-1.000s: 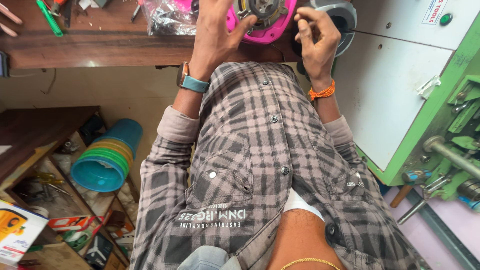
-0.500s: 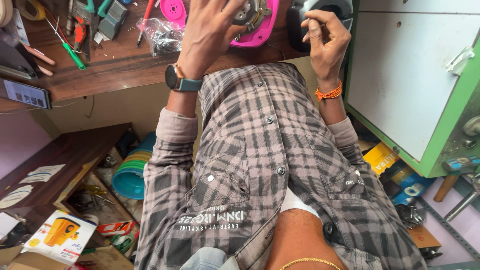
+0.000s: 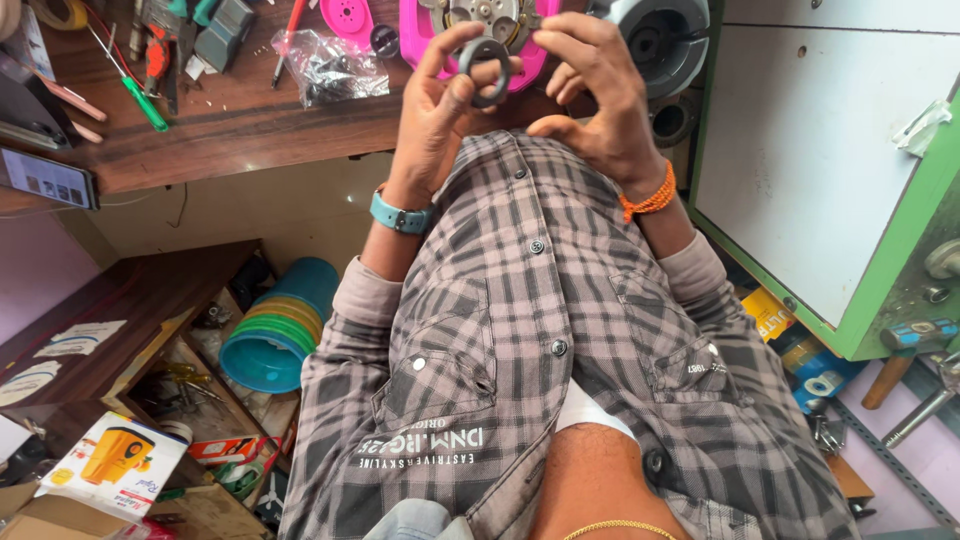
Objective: The person works on a pink mixer at a workbench. They remove the jar from the motor base, handle a rubber gasket ring, unscrew and separate the housing to expose the internal motor and wiring, then use a screwdriver on the internal components.
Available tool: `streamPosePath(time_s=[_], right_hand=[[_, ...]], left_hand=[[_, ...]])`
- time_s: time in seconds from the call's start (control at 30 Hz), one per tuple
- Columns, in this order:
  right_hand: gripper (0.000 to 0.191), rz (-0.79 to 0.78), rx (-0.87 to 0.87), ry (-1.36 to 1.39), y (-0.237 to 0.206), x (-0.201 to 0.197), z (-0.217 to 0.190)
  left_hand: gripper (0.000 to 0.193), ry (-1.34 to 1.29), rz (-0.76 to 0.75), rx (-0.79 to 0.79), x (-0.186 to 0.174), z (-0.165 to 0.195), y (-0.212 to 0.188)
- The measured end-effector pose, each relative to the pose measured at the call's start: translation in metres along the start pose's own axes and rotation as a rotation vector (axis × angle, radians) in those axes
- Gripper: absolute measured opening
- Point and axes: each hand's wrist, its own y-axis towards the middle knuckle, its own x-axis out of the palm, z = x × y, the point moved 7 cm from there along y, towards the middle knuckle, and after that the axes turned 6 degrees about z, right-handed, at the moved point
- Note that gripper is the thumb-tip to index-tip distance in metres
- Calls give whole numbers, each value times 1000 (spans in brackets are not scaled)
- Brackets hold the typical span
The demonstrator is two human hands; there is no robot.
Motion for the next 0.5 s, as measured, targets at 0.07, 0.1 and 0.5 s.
streamPosePath(time_s=[0.07,0.1,0.5], right_hand=[[74,-43,-4,-66,5,8,-3],[77,-65,-8,-99,8,12,-3],[75,66,-2,-170,19,16,10]], left_hand=[[77,-38,-10,-62,2,-11,-1],[77,-21,-10,-76,2,-14,-2],[55,198,104,104,-3,-3,-4]])
